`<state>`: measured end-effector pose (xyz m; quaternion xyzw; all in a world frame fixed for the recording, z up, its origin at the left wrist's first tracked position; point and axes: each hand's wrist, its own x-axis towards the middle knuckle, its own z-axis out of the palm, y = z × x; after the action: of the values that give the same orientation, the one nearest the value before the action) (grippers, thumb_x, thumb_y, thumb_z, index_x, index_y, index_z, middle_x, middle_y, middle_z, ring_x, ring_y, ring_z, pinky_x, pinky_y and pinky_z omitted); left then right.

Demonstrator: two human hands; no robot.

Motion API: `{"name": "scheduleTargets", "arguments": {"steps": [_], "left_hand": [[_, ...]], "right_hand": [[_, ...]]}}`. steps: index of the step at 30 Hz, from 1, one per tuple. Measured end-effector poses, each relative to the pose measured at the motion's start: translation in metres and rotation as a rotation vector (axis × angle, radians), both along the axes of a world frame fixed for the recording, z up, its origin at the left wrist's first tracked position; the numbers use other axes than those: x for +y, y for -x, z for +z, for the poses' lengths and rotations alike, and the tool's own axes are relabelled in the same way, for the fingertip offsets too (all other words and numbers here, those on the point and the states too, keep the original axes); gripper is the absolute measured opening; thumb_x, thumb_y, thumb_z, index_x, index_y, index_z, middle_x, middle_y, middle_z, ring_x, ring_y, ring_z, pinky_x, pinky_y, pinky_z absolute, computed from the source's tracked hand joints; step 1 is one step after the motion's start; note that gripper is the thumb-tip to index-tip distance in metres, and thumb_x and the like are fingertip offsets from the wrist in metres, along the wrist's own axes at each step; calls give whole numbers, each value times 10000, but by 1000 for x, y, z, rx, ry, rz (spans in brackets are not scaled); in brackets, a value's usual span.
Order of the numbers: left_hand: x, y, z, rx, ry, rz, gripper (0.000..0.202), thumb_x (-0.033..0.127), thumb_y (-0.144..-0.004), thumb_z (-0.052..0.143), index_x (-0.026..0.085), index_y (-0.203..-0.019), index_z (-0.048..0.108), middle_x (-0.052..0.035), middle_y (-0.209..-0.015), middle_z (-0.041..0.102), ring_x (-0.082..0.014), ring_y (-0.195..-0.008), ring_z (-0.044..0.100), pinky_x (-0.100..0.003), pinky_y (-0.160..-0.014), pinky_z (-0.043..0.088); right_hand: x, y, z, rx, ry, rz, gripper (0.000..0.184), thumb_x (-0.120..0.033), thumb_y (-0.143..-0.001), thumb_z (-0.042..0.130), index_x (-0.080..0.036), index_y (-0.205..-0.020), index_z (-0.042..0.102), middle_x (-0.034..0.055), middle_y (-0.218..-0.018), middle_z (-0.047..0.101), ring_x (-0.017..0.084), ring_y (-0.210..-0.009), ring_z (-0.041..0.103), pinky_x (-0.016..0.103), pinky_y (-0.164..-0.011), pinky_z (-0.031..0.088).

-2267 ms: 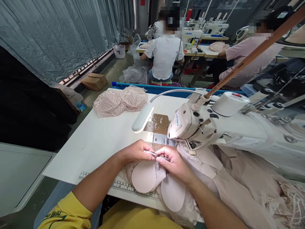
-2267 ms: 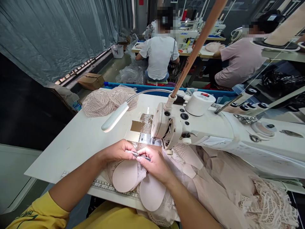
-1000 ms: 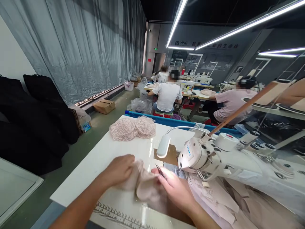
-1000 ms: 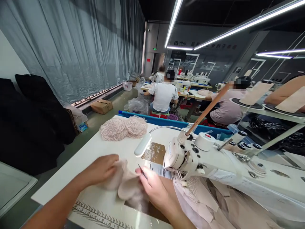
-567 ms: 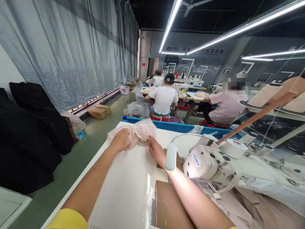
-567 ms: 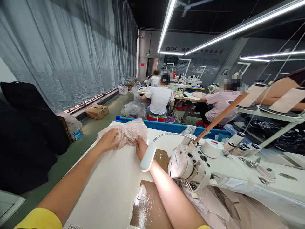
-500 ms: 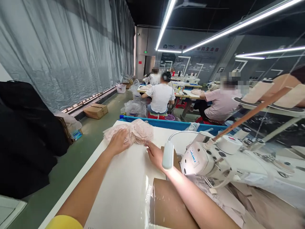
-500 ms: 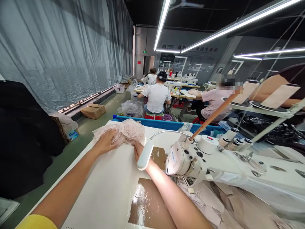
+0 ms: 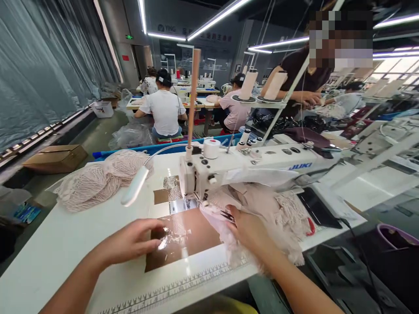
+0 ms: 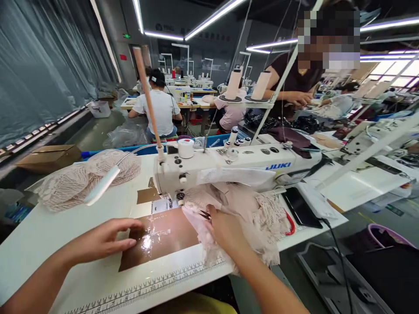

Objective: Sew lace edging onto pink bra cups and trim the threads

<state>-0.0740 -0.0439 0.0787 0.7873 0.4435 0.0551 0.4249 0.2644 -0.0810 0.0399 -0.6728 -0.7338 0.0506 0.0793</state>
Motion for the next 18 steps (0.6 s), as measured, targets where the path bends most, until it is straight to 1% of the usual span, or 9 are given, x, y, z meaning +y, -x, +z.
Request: {"name": "scheduleTargets", "arguments": {"steps": [1, 3, 6, 9, 11, 13, 15, 17, 18], "left_hand": [[-6, -19, 0, -31, 25, -60, 353, 366, -817, 568, 257, -1146, 638, -41, -1171, 650, -232, -1042, 598, -272, -843, 481], [-16, -54, -1, -65, 50, -138, 337, 343, -804, 583, 231, -1116, 646, -49, -1094, 673, -214, -969, 611, -270, -830, 479], [-30, -93, -2, -86, 25, -182, 301, 334, -817, 567, 210, -1078, 654, -55, -1007, 687, -199, -882, 615, -263, -764, 486], [-40, -120, -3, -118, -75, -182, 263, 309, -860, 516, 222, -1071, 648, -53, -1018, 681, -187, -862, 616, -267, -754, 495], [-43, -137, -6, -137, -203, -164, 285, 291, -881, 494, 231, -1130, 618, -62, -1109, 657, -199, -941, 612, -293, -821, 497], [-42, -154, -11, -144, -367, -160, 338, 269, -881, 497, 219, -1208, 570, -89, -1233, 600, -227, -1090, 566, -344, -944, 461], [-37, -173, -19, -143, -507, -177, 392, 242, -870, 509, 191, -1258, 529, -122, -1321, 534, -256, -1205, 494, -395, -1027, 407], [-28, -191, -28, -146, -600, -190, 406, 229, -856, 523, 166, -1258, 521, -148, -1349, 501, -276, -1240, 460, -423, -1042, 392], [-23, -200, -32, -153, -633, -190, 401, 223, -853, 524, 157, -1248, 523, -155, -1345, 500, -278, -1234, 463, -422, -1034, 399]], "right_hand": [[1, -6, -4, -25, -10, -7, 210, -241, -857, 547, -160, -1039, 616, 125, -798, 727, 252, -675, 667, 279, -549, 372], [1, -14, -6, -5, -18, 12, 134, -233, -863, 526, -185, -943, 623, 96, -795, 728, 232, -681, 667, 272, -557, 374], [-8, -25, 0, 180, -121, 45, 152, -282, -900, 468, -210, -902, 602, 53, -818, 718, 207, -720, 662, 268, -602, 411], [-25, -47, 7, 417, -292, 26, 185, -322, -914, 445, -210, -929, 592, 55, -869, 705, 202, -771, 655, 280, -672, 450], [-37, -64, 9, 454, -338, -1, 194, -339, -910, 455, -206, -946, 591, 63, -887, 691, 208, -802, 646, 295, -705, 461], [-47, -77, 7, 413, -322, -17, 202, -345, -895, 482, -196, -977, 591, 81, -950, 675, 227, -866, 634, 319, -746, 466], [-54, -84, 4, 346, -264, -22, 235, -336, -874, 516, -185, -1039, 586, 102, -1061, 650, 246, -933, 622, 346, -787, 466], [-57, -86, -1, 281, -185, -22, 258, -306, -865, 526, -177, -1079, 587, 110, -1112, 636, 254, -941, 624, 361, -790, 467], [-58, -85, -4, 252, -152, -22, 249, -290, -868, 519, -172, -1074, 595, 111, -1101, 641, 255, -925, 631, 363, -780, 469]]}}
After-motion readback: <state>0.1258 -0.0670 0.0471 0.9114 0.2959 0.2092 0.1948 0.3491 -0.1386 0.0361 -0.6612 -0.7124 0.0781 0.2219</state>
